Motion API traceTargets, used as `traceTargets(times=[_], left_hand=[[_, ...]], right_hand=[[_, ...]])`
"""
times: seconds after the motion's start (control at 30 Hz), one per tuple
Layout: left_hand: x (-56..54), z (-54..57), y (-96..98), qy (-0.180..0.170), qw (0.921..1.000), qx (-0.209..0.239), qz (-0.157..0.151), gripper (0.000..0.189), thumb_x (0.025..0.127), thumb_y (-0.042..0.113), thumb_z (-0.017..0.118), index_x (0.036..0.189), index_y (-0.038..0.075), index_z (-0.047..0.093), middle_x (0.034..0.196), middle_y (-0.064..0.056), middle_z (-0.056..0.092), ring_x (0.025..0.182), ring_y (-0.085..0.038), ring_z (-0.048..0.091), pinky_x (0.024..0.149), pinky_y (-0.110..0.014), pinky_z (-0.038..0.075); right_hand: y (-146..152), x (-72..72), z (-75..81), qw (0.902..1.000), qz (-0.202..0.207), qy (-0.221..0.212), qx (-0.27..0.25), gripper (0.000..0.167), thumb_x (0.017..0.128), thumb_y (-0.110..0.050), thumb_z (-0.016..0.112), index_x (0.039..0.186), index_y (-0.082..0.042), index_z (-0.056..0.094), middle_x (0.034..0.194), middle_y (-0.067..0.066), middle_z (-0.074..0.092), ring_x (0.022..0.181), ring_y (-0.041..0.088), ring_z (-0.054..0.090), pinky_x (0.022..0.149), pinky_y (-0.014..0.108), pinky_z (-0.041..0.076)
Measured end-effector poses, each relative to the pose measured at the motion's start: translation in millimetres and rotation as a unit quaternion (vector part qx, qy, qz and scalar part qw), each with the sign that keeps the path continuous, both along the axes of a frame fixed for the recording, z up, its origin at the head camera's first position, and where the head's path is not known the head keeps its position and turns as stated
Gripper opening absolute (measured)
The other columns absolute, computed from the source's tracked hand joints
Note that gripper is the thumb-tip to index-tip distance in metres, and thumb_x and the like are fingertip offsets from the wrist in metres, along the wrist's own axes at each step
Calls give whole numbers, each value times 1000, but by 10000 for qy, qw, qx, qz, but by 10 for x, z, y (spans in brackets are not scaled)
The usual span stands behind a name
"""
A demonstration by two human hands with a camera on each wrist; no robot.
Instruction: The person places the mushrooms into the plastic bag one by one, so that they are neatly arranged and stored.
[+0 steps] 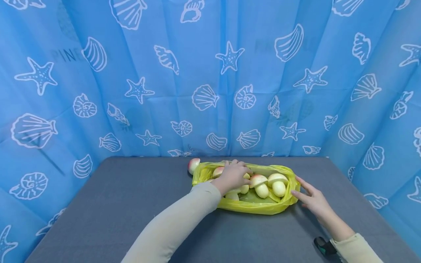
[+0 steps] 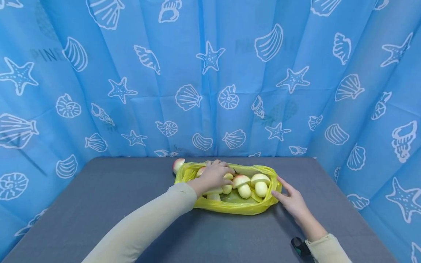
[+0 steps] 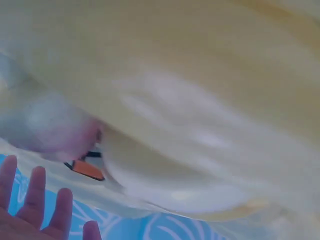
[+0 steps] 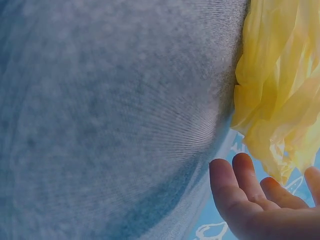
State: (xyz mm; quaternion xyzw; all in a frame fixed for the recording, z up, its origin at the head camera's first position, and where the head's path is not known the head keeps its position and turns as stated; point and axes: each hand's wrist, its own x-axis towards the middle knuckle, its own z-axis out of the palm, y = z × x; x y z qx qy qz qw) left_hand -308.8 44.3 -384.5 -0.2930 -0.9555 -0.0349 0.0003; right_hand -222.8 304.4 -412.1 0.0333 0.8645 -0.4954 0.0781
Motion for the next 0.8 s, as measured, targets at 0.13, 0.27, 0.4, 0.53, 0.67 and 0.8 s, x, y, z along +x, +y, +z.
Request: traceTargets(times=[0.13,0.27,0.4,0.53,0.67,0.8], left_hand=[[2,-35,120,-59,9995,-269,-119,49,89,50,66,134,33,60,137,8,53,128,-20,43,109,-58,25],[-15,-53,200,-152,9989,-431,-118,51,89,46,68,137,32,57,137,9,54,133,-21,40,111,-58,22],[-37,-59,260,-189,9988,-453,-38,46,93,39,66,137,34,56,135,9,55,135,-21,39,111,-57,22],[-26,-84,276,-96,9986,-517,56,43,96,36,61,138,36,54,133,9,58,132,-21,43,110,-57,24],[-7,-98,276,-4,9986,-524,65,44,98,34,58,142,37,50,131,7,59,129,-21,46,109,-59,25],[-1,-41,244,-82,9990,-434,96,49,97,37,59,144,36,46,136,7,56,130,-22,45,109,-59,26]], right_hand=[[8,13,-10,10000,7,23,22,77,102,-35,52,156,-8,4,156,30,-2,138,55,8,97,61,40],[9,24,-19,10000,28,61,-7,77,102,-33,52,156,-7,4,156,30,-2,138,55,9,98,60,40],[14,12,-19,10000,5,30,-25,77,101,-34,52,156,-8,4,157,30,-2,138,55,7,98,61,39],[7,15,-21,10000,19,27,-19,77,102,-34,52,156,-7,5,157,29,-2,138,55,7,97,62,39],[5,26,-25,10000,37,38,-2,76,102,-33,52,156,-7,6,157,29,-2,138,55,7,97,62,40],[6,33,-31,10000,55,60,3,76,102,-33,52,156,-7,6,157,30,-1,138,55,8,97,61,41]])
